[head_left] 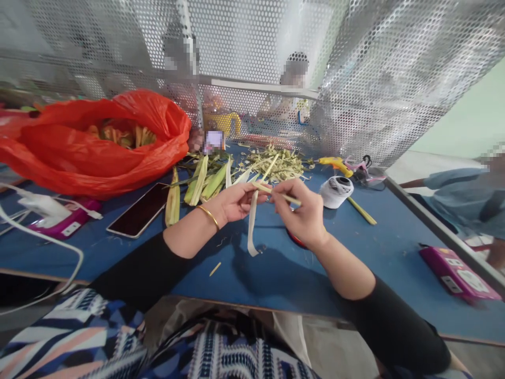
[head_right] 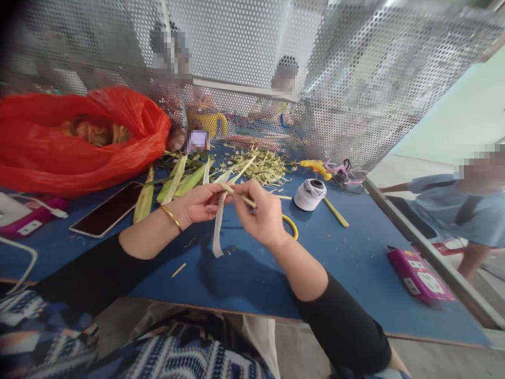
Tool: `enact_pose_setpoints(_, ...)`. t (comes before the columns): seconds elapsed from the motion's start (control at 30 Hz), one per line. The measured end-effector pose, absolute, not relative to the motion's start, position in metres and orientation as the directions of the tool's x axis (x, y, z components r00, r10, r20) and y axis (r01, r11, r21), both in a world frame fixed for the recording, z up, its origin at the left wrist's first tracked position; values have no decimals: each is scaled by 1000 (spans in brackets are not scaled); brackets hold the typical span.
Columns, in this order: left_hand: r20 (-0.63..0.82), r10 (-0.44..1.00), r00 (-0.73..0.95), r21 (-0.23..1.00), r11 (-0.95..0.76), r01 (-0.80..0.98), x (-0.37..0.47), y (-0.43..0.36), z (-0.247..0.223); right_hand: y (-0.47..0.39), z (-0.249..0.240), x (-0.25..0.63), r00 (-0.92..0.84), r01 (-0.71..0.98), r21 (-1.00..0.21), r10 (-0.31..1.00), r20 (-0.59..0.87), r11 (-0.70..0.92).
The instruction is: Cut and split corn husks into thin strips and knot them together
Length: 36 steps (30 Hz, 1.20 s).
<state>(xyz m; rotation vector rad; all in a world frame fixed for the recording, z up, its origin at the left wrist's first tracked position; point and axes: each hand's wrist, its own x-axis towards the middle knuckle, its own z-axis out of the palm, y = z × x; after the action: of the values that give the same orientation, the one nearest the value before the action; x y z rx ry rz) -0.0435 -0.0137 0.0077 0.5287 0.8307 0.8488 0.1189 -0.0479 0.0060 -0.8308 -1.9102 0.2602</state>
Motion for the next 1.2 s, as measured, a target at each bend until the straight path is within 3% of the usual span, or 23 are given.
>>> enact_pose_setpoints(0.13,-374,869,323,704,493,-512,-54,-9,14,-40,-7,120,-516,526,-225,518,682,820)
enact_pose_setpoints(0.23,-347,907,240,750,422,-509,-57,-8,15,-30,-12,123,-545,634,-70,509,666,770)
enact_pose_setpoints(0.5,-201,970,135,922,234,-310,-58,-10,16,-28,-14,124,-549,671,-5,501,668,742)
enact_pose_setpoints(0.6,-227,956,188,890,282,-360,-60,-10,18,-27,-15,124,-559,672,-9,515,649,741)
enact_pose_setpoints(0.7,-320,901,292,779,426,-460,-59,-8,15,-25,-18,124,-598,678,3,550,583,735)
enact_pose_setpoints(0.83,-361,880,310,706,475,-526,-55,-6,8,-26,-19,121,-672,661,153,488,557,735)
enact_pose_setpoints(1.0,-316,917,242,738,398,-545,-48,-6,-2,-31,-15,115,-775,526,353,266,573,774)
enact_pose_setpoints(1.1,-301,914,271,786,399,-472,-42,-8,-7,-32,-15,113,-801,403,343,145,581,848)
enact_pose_setpoints(1.2,-220,923,315,855,338,-395,-38,-13,-9,-32,-13,115,-609,476,102,244,755,873)
